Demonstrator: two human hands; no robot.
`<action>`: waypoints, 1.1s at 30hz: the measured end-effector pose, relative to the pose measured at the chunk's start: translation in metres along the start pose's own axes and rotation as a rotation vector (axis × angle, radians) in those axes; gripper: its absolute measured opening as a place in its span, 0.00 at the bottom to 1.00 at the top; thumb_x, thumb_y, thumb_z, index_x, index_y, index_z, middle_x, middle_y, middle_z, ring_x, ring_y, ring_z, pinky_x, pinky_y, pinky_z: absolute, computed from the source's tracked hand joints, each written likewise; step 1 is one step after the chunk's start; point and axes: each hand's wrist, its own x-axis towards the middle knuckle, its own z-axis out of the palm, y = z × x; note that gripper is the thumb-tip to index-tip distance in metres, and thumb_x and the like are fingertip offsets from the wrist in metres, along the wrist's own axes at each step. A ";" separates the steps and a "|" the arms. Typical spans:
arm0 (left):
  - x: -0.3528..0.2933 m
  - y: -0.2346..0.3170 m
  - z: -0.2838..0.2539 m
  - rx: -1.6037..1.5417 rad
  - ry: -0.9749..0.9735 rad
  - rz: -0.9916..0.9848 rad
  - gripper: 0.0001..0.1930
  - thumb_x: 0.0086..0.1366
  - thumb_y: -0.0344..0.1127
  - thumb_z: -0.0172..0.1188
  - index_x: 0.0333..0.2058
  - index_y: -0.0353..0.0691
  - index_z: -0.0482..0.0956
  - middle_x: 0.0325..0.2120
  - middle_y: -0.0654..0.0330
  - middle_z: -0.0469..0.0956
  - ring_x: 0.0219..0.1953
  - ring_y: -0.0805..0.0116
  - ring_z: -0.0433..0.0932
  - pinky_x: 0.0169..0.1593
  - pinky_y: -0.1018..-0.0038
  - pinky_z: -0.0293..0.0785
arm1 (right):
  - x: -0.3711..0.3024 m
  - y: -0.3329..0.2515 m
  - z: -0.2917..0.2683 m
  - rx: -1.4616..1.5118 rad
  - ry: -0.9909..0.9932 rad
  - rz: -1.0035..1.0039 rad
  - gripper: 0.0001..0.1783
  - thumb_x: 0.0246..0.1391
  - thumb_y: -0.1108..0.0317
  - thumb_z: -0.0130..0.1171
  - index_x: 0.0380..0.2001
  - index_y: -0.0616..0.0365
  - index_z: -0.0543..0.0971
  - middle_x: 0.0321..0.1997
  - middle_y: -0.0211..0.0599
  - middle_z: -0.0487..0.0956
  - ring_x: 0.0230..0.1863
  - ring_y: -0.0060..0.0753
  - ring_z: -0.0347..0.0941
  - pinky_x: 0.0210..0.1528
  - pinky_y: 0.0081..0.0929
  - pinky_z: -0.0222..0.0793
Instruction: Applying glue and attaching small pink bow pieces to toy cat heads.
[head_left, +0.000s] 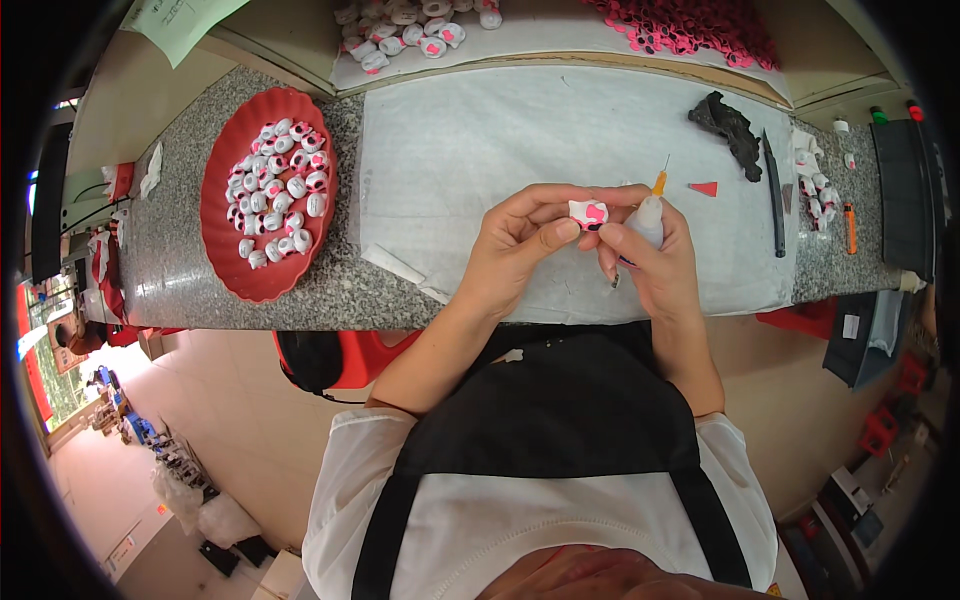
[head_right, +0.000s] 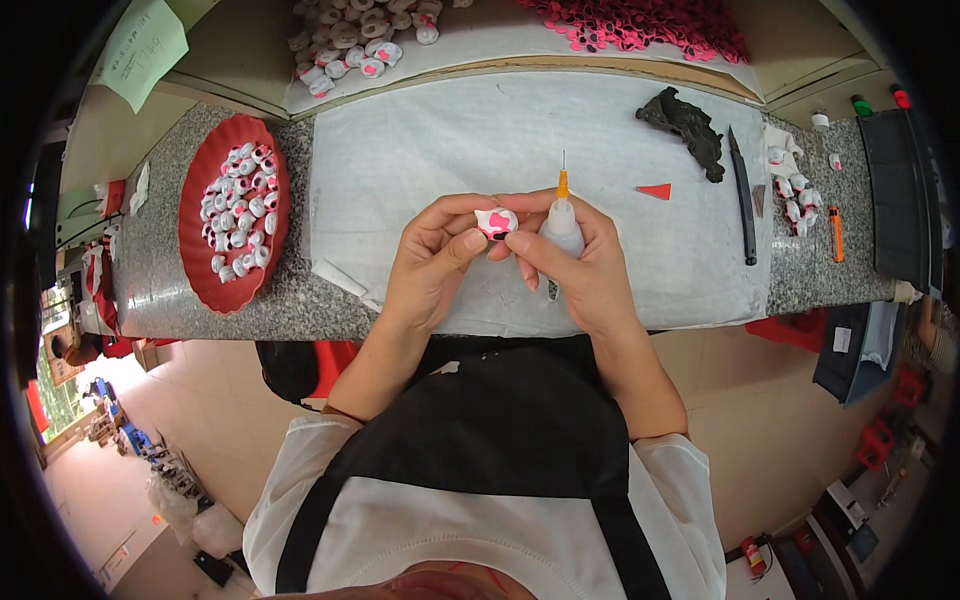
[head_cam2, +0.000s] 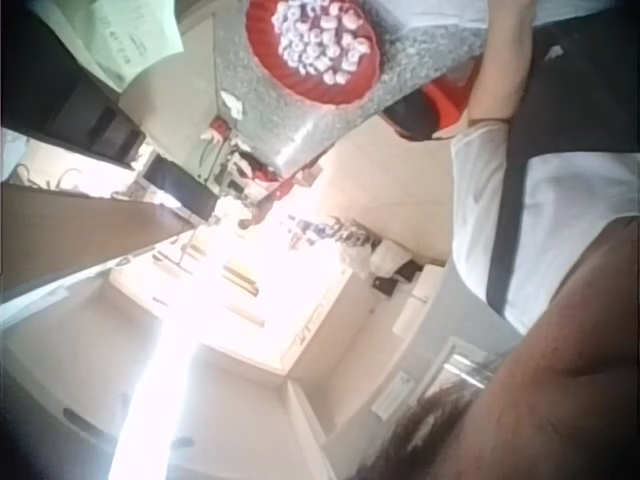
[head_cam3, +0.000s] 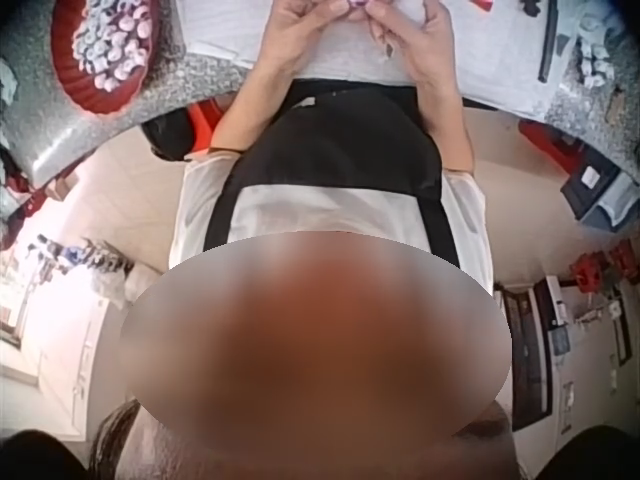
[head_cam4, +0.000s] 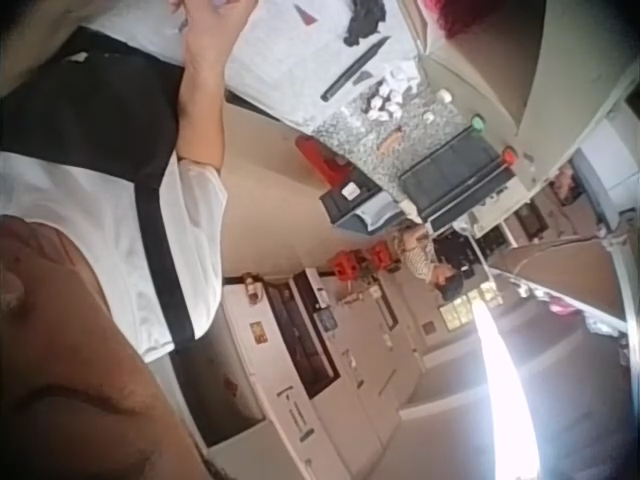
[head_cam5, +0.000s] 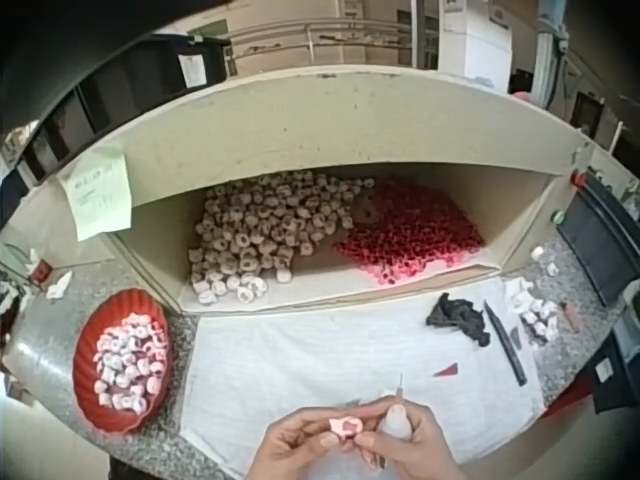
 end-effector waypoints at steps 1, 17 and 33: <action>0.000 0.001 0.000 0.009 -0.006 0.011 0.12 0.53 0.28 0.51 0.37 0.34 0.68 0.33 0.57 0.72 0.36 0.73 0.70 0.42 0.76 0.65 | 0.001 0.000 0.000 -0.008 0.005 -0.006 0.12 0.42 0.74 0.51 0.34 0.64 0.69 0.20 0.39 0.72 0.14 0.19 0.63 0.15 0.14 0.57; -0.018 0.013 0.004 0.520 0.012 0.335 0.08 0.48 0.25 0.54 0.31 0.36 0.72 0.31 0.57 0.72 0.36 0.68 0.69 0.38 0.74 0.65 | -0.006 0.015 0.004 0.091 0.065 0.046 0.14 0.39 0.79 0.49 0.35 0.66 0.67 0.21 0.35 0.68 0.15 0.20 0.61 0.16 0.15 0.57; 0.114 0.083 -0.051 1.824 0.272 0.967 0.04 0.48 0.32 0.52 0.24 0.41 0.73 0.19 0.60 0.71 0.24 0.62 0.70 0.34 0.69 0.63 | 0.001 0.017 -0.005 -0.068 0.055 -0.085 0.17 0.41 0.74 0.51 0.38 0.64 0.66 0.21 0.30 0.67 0.16 0.16 0.59 0.19 0.13 0.54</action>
